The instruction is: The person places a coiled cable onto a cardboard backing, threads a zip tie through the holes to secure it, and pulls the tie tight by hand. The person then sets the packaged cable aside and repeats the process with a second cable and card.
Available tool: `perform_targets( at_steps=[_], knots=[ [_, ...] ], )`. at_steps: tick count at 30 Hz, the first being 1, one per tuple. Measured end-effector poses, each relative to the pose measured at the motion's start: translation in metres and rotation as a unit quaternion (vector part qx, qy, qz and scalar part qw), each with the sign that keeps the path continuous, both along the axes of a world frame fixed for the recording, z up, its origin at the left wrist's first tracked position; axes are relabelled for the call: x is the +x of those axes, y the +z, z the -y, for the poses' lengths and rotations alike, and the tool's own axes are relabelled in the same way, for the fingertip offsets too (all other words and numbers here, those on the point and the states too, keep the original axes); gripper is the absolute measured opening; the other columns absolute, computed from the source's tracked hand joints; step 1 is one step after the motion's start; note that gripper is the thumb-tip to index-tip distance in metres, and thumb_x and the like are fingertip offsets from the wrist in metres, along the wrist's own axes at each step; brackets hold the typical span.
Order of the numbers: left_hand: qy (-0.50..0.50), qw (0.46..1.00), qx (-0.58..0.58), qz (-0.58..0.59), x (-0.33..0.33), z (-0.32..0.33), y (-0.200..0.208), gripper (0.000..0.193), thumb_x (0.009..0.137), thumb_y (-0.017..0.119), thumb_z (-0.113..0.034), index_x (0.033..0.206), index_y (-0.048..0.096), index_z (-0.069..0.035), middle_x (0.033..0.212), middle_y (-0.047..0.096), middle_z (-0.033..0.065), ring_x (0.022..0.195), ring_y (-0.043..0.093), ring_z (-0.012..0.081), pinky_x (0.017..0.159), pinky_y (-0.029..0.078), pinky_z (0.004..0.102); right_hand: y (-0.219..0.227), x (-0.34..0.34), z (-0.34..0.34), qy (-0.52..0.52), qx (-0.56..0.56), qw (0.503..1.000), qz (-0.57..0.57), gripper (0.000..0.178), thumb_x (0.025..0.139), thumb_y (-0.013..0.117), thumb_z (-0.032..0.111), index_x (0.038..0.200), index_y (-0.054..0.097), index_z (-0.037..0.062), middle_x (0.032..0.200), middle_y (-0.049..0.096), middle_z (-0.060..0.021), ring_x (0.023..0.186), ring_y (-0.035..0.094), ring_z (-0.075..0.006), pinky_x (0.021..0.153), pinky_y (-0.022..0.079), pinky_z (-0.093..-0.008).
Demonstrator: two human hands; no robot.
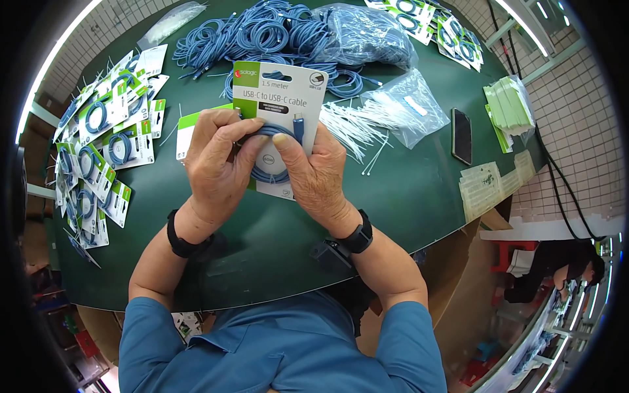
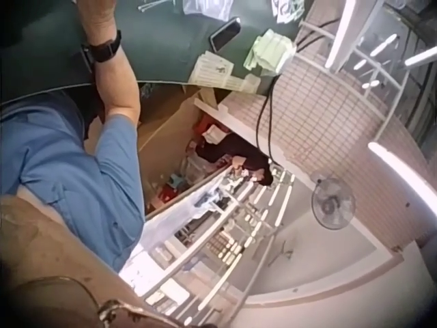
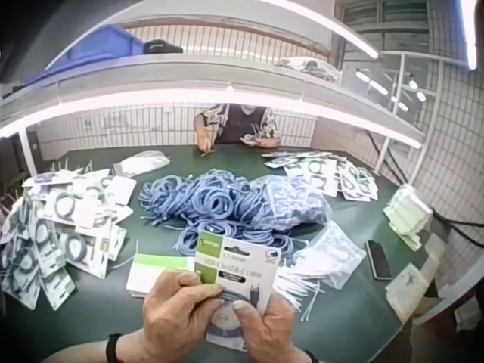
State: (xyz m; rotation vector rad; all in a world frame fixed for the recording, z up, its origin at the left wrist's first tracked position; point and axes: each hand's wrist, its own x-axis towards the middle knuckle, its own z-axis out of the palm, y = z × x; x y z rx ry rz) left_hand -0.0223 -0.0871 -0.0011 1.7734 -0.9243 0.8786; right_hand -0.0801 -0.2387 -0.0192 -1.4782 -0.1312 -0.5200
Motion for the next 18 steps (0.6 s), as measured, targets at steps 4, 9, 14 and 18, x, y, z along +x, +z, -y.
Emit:
perform_targets(
  at_steps=[4, 9, 14, 18],
  knots=[
    [-0.020, 0.999, -0.013, -0.035, -0.003, 0.001, 0.000, 0.032, 0.072, 0.084, 0.002, 0.102, 0.073, -0.001, 0.091, 0.062, 0.0089, 0.084, 0.062, 0.0274, 0.074, 0.053, 0.0391, -0.001, -0.002, 0.002, -0.001, -0.004, 1.000, 0.009, 0.036, 0.105, 0.067, 0.024, 0.126, 0.064, -0.0045, 0.115, 0.074, -0.0110, 0.100, 0.068, -0.0130, 0.088, 0.058, -0.0299],
    [-0.005, 1.000, -0.004, 0.017, 0.004, -0.001, -0.004, 0.030, 0.074, 0.083, 0.002, 0.102, 0.073, -0.002, 0.093, 0.063, 0.0089, 0.085, 0.063, 0.0271, 0.073, 0.053, 0.0378, -0.004, 0.002, -0.006, -0.011, 0.006, 1.000, 0.001, 0.035, 0.104, 0.068, 0.023, 0.126, 0.064, -0.0044, 0.115, 0.074, -0.0107, 0.099, 0.069, -0.0125, 0.088, 0.058, -0.0296],
    [-0.016, 0.999, 0.023, 0.034, 0.011, -0.005, -0.016, 0.030, 0.077, 0.081, 0.002, 0.105, 0.073, -0.002, 0.094, 0.064, 0.0102, 0.085, 0.064, 0.0272, 0.069, 0.054, 0.0361, -0.006, 0.004, -0.011, -0.040, -0.024, 0.999, -0.019, 0.034, 0.104, 0.068, 0.023, 0.125, 0.065, -0.0041, 0.113, 0.074, -0.0099, 0.098, 0.069, -0.0112, 0.087, 0.058, -0.0291],
    [-0.029, 0.999, 0.015, -0.025, 0.008, -0.008, -0.004, 0.038, 0.079, 0.082, 0.001, 0.115, 0.070, -0.001, 0.094, 0.065, 0.0094, 0.085, 0.065, 0.0240, 0.068, 0.054, 0.0341, -0.005, 0.009, -0.007, -0.047, -0.017, 0.998, -0.028, 0.035, 0.105, 0.067, 0.025, 0.127, 0.064, -0.0030, 0.113, 0.074, -0.0093, 0.096, 0.069, -0.0107, 0.085, 0.058, -0.0288]
  ],
)
